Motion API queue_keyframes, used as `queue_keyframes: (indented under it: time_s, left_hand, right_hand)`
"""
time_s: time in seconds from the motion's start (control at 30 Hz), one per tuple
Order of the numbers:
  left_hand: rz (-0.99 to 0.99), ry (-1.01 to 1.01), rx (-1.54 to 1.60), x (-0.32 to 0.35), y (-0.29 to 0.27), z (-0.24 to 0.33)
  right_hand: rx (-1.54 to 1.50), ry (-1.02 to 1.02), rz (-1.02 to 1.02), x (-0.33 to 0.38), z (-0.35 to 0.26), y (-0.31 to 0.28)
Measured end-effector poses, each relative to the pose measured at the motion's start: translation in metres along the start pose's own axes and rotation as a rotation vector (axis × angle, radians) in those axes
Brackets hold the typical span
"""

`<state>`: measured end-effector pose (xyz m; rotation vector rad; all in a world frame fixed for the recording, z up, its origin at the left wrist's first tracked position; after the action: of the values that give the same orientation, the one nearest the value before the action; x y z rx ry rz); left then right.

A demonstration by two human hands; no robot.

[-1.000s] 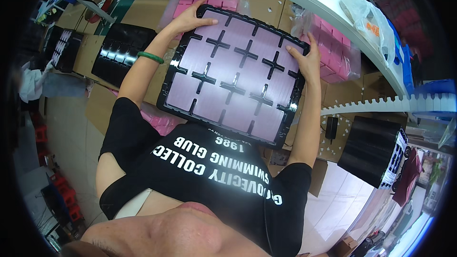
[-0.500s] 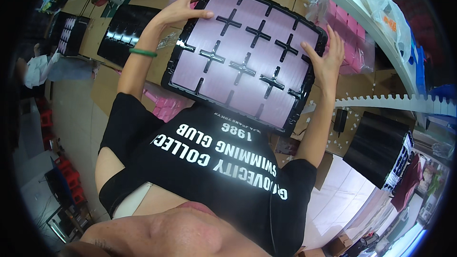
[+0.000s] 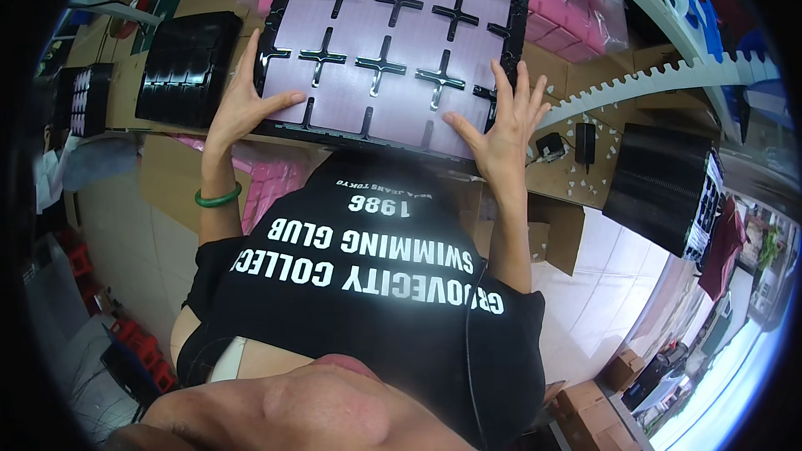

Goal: The person assembles plastic components by hand, applying adhesive strips to plastic frames and then inserting foam panels into the frames.

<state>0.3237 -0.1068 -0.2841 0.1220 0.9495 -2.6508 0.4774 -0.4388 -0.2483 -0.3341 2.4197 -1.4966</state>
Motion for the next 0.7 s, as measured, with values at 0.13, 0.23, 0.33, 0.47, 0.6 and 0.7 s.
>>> queue_keyframes:
  time_s: [0.13, 0.23, 0.33, 0.47, 0.6, 0.7]
  left_hand:
    - [-0.067, -0.032, 0.081, 0.027, -0.007, -0.035]
    - [-0.006, -0.086, 0.036, 0.014, -0.015, -0.037]
    - [0.063, -0.043, -0.096, 0.003, -0.014, -0.023]
    - [-0.101, 0.109, -0.036, 0.004, -0.005, -0.011]
    - [0.095, -0.077, -0.026, -0.011, -0.008, -0.031]
    - [-0.053, 0.072, -0.04, -0.004, -0.004, -0.023]
  right_hand:
    - [0.026, 0.065, -0.054, 0.017, 0.019, -0.009]
    - [-0.009, 0.088, -0.001, 0.015, 0.021, -0.005]
    - [-0.078, 0.086, 0.003, 0.015, 0.02, -0.005]
    - [0.015, 0.098, -0.045, 0.022, 0.025, -0.013]
    - [-0.015, 0.089, 0.042, 0.009, 0.019, -0.001]
    - [0.059, 0.052, 0.032, 0.015, 0.017, -0.006]
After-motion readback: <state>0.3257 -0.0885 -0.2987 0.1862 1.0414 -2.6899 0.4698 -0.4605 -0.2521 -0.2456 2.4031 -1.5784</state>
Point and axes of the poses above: each hand's wrist, its own x-axis away from the middle knuckle, its own y-axis out of the palm, z = x × y, the point moved 5 cm from there along -x, towards the middle knuckle, and after that the axes turned 15 degrees about y, right-handed, at the moved point
